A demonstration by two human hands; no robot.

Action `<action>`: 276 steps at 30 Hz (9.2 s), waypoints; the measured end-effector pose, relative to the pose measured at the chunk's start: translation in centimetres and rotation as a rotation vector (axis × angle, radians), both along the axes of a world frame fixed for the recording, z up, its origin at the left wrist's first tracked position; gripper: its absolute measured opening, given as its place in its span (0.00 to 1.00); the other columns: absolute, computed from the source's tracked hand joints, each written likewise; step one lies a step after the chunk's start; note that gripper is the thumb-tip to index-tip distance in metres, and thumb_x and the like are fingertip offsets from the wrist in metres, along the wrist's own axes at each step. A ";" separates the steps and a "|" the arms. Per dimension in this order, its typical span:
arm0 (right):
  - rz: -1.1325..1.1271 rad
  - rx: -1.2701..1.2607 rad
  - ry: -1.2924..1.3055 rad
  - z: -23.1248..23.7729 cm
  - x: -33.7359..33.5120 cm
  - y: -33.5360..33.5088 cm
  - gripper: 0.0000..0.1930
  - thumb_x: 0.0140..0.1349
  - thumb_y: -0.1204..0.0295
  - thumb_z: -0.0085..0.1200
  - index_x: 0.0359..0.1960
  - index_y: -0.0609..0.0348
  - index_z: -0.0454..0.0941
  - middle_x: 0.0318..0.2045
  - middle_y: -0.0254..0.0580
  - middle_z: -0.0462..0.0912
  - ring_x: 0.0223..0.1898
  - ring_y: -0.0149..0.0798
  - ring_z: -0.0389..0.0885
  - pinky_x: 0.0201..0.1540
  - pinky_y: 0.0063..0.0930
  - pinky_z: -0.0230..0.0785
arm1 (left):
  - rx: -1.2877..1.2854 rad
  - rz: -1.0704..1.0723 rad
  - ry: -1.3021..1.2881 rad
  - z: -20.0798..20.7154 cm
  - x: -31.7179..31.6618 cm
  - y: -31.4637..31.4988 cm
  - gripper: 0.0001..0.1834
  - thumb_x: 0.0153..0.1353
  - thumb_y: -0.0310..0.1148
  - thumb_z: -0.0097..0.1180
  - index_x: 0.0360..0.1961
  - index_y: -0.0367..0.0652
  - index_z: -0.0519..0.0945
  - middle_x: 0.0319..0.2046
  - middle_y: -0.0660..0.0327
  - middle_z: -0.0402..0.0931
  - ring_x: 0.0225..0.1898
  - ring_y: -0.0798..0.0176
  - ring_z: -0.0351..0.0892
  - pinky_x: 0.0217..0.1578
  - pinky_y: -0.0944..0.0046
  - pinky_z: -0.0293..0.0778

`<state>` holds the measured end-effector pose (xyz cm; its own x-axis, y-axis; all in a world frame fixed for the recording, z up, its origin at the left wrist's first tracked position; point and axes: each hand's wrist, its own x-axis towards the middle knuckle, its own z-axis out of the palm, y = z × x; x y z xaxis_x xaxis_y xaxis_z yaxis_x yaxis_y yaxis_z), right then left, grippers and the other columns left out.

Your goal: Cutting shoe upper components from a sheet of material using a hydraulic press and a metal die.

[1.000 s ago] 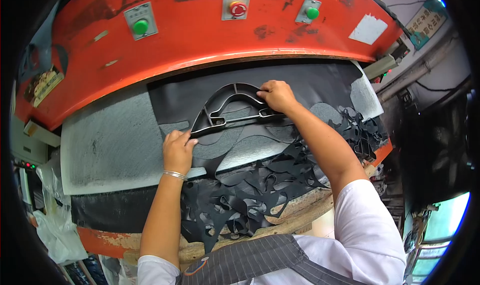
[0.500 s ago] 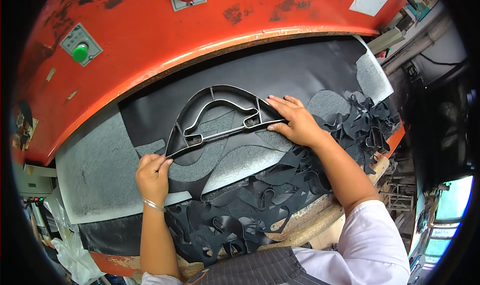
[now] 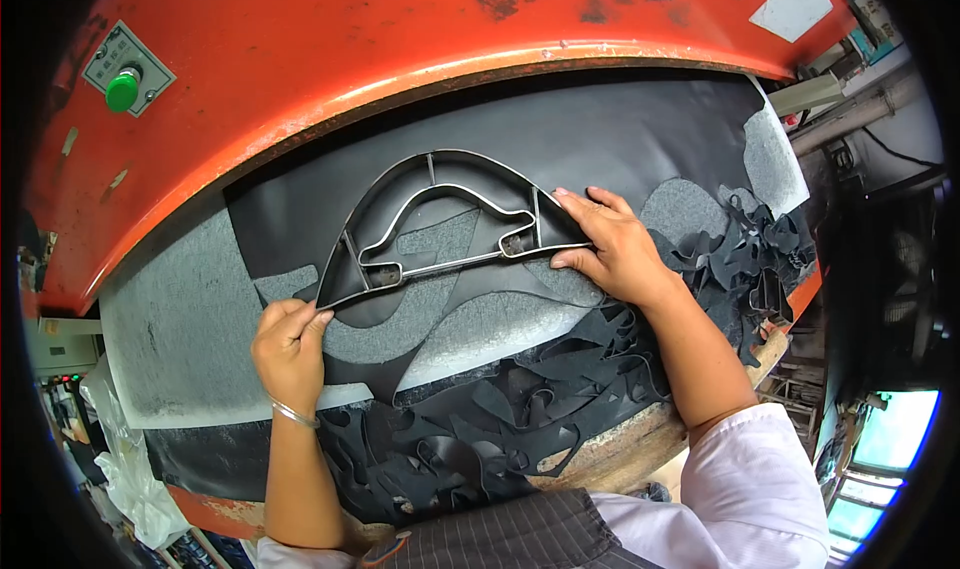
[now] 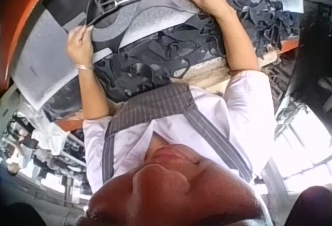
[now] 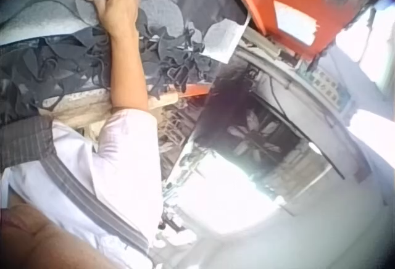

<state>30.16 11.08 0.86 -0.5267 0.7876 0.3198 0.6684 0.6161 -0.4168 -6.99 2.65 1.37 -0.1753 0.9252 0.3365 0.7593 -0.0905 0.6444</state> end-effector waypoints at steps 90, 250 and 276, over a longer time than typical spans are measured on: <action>-0.199 -0.321 -0.232 2.5 -2.7 -19.0 0.30 0.57 0.47 0.57 0.53 0.57 0.76 0.59 0.67 0.67 0.64 0.67 0.60 0.61 0.52 0.60 | 0.076 -0.434 0.007 -0.5 5.2 11.2 0.17 0.56 0.22 0.47 0.48 0.44 0.74 0.58 0.49 0.71 0.66 0.46 0.62 0.63 0.50 0.57; -0.332 -0.333 0.267 5.2 22.7 12.6 0.11 0.56 0.68 0.61 0.27 0.67 0.80 0.19 0.41 0.76 0.24 0.30 0.73 0.29 0.28 0.66 | -0.198 -0.522 0.188 -0.3 23.6 12.8 0.39 0.50 0.48 0.61 0.62 0.41 0.68 0.64 0.48 0.63 0.67 0.45 0.58 0.68 0.46 0.45; -0.107 -0.177 0.100 -0.2 16.6 15.0 0.12 0.54 0.65 0.60 0.31 0.63 0.82 0.31 0.54 0.82 0.38 0.55 0.80 0.41 0.42 0.71 | -0.475 -0.644 -0.004 7.9 18.0 -5.2 0.46 0.39 0.43 0.77 0.60 0.34 0.71 0.54 0.47 0.71 0.56 0.50 0.70 0.58 0.57 0.65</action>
